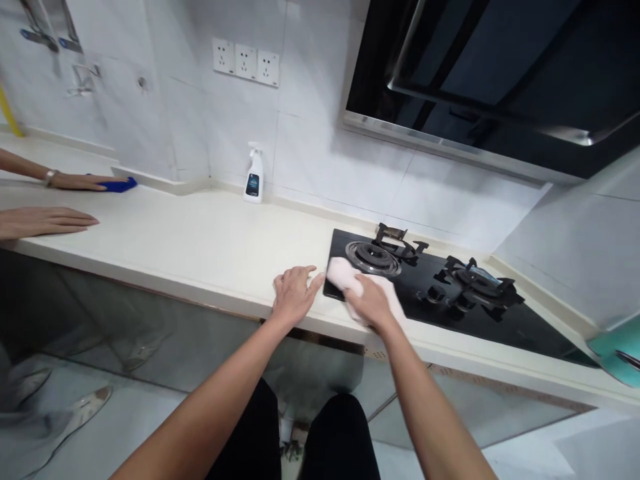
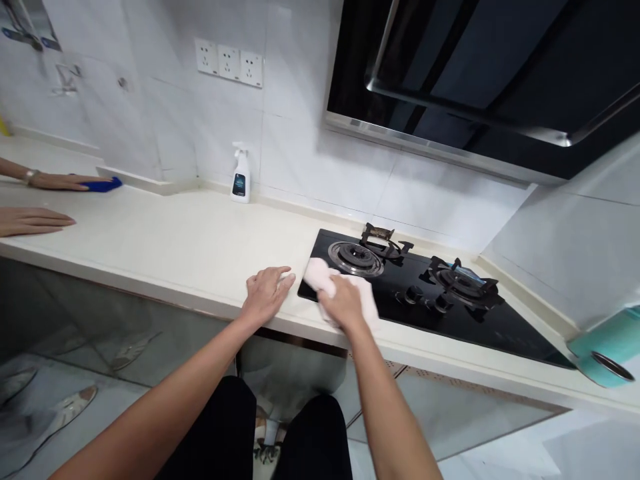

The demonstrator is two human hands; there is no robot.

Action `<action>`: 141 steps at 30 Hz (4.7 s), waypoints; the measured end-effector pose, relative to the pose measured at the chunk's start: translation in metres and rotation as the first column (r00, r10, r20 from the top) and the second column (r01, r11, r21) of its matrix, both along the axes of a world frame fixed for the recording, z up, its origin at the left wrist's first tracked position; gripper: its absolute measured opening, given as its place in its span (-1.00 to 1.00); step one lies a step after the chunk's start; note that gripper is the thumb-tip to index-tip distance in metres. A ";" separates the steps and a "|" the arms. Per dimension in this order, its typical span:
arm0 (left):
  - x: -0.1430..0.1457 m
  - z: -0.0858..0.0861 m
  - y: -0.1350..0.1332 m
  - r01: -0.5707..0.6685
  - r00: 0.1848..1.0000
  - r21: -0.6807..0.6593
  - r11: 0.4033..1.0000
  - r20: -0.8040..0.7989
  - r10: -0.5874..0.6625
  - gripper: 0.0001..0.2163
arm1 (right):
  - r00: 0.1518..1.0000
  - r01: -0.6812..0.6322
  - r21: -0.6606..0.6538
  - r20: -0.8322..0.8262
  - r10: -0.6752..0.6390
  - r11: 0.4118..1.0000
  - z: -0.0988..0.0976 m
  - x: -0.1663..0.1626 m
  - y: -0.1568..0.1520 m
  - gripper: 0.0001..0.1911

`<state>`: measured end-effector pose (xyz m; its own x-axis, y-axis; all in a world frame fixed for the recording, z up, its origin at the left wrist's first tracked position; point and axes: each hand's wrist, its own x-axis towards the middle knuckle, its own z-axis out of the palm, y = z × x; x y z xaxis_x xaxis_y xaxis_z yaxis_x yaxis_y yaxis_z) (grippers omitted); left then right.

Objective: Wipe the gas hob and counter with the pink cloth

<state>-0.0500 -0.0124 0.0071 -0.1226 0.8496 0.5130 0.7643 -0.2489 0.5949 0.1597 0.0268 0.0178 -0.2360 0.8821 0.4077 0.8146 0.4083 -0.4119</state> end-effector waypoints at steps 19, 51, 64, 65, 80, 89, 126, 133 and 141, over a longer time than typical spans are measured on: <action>-0.020 0.005 0.004 -0.101 0.973 -0.058 0.993 0.204 0.110 -0.58 | 0.951 0.214 0.078 -0.245 -0.189 0.974 -0.031 0.155 -0.073 -0.52; -0.018 -0.011 -0.021 0.084 0.895 0.281 0.956 0.401 -0.197 -0.63 | 0.991 0.103 0.649 -0.131 -0.022 0.753 -0.079 -0.061 -0.081 -0.48; -0.085 -0.040 -0.076 -0.196 0.717 0.140 0.971 0.696 0.044 -0.26 | 0.974 -0.174 0.537 -0.030 0.225 0.825 -0.077 -0.179 -0.087 -0.24; -0.089 -0.043 -0.078 -0.199 0.637 0.102 0.975 0.769 0.050 -0.23 | 0.963 -0.186 0.512 -0.073 0.258 0.839 -0.075 -0.184 -0.090 -0.26; -0.109 0.019 -0.101 -0.282 0.837 0.059 0.958 0.502 0.216 -0.59 | 0.659 -0.594 0.250 -0.395 0.640 0.765 -0.003 -0.160 -0.089 -0.44; -0.039 0.036 -0.060 0.031 0.966 0.005 1.000 -0.257 -0.029 -0.58 | 0.970 0.062 0.254 -0.243 0.002 0.965 -0.007 0.038 0.004 -0.62; -0.023 0.032 0.213 -0.113 0.827 -0.517 0.849 -0.522 -0.208 -0.52 | 0.965 0.079 0.454 0.189 -0.183 0.887 -0.088 0.073 0.005 -0.44; -0.009 0.033 0.288 -0.254 0.872 -0.499 0.829 -0.488 -0.026 -0.27 | 0.983 0.032 0.497 0.141 -0.118 0.867 -0.093 0.079 0.007 -0.45; -0.063 0.040 0.286 -0.354 0.863 -0.511 0.783 -0.501 0.064 -0.23 | 0.991 0.031 0.479 0.097 -0.088 0.877 -0.094 0.083 0.007 -0.46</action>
<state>-0.1126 0.2731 0.0469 -0.2221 0.9749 -0.0139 0.9620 0.2214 0.1599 0.2422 0.0342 -0.0764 -0.2581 0.6019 0.7558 0.8728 0.4807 -0.0848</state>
